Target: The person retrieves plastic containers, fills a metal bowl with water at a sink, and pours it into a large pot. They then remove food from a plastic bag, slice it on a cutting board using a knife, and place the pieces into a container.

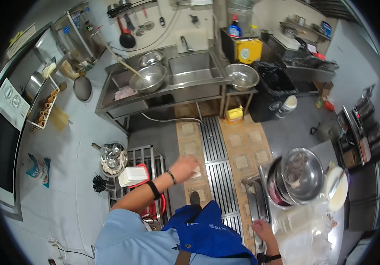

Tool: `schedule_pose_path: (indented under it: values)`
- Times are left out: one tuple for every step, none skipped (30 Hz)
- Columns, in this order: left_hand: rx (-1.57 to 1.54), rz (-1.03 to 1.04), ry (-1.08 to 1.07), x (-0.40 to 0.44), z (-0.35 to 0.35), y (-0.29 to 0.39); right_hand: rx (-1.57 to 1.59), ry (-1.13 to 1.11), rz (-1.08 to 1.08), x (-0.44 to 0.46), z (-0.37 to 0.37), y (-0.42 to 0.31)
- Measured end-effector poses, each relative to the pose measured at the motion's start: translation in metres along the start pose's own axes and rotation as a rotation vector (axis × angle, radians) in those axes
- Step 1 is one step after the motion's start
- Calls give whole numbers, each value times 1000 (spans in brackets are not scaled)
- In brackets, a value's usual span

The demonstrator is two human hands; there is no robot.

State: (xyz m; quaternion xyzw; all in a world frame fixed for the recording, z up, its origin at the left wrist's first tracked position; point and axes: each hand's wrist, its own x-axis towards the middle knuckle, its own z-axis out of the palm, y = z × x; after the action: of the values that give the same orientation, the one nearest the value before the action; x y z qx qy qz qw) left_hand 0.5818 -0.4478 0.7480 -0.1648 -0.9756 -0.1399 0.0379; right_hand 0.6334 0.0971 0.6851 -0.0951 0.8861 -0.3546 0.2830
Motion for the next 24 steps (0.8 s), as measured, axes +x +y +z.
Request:
schedule_pose_path:
  values:
    - [35,-83,59,-18,-22,-41,1,47,-72,32,-3,-29]
    - [92,-173,105,-33,-46,-77,5,93,-146,67,-6,-60]
    - [146,-265,145,-47,-69,-109,-29,132,-209,100,-10,-95]
    - [193,-305,237,-61,-89,-139,-64,171,-268,135,-17,-130]
    - [213,-367,288,-70,-107,-169,-115,214,-341,172,-22,-164]
    - [260,-420,346,-76,-129,-190,-164,257,-404,209,-26,-196]
    - [278,-443,381,-81,-142,-219,-251,290,-475,243,-30,-227]
    - [342,-441,443,-86,-150,-249,-262,354,-610,285,-30,-253]
    - [340,-449,474,-84,-167,-262,-249,378,-667,328,-28,-279]
    - [313,-473,514,-82,-177,-279,-241,367,-711,365,-28,-317]
    - [311,-468,548,-81,-182,-297,-222,375,-722,386,-28,-370]
    - [320,-492,560,-78,-186,-312,-234,408,-790,421,-25,-400]
    - [376,-492,563,-74,-188,-328,-185,446,-876,456,-18,-429]
    - [399,-522,548,-71,-189,-344,-122,444,-952,472,-17,-470]
    - [414,-548,528,-63,-194,-351,-117,422,-928,497,-13,-498]
    - [441,-582,512,-59,-199,-361,-105,396,-918,523,-7,-521]
    - [441,-598,502,-56,-200,-374,-89,408,-938,549,0,-541]
    - [445,-617,492,-53,-201,-388,-69,418,-961,575,8,-561]
    - [451,-640,480,-51,-201,-402,-47,423,-984,599,17,-580]
    - [398,-653,497,-47,-196,-416,-43,416,-1001,621,27,-599]
    - [346,-667,517,-41,-188,-431,-40,408,-1021,645,36,-617]
    - [294,-681,544,-31,-185,-440,-39,402,-1044,667,45,-637]
    - [57,-731,571,-7,-185,-437,26,388,-1073,686,55,-662]
    - [-183,-768,601,26,-181,-431,75,378,-1085,700,64,-692]
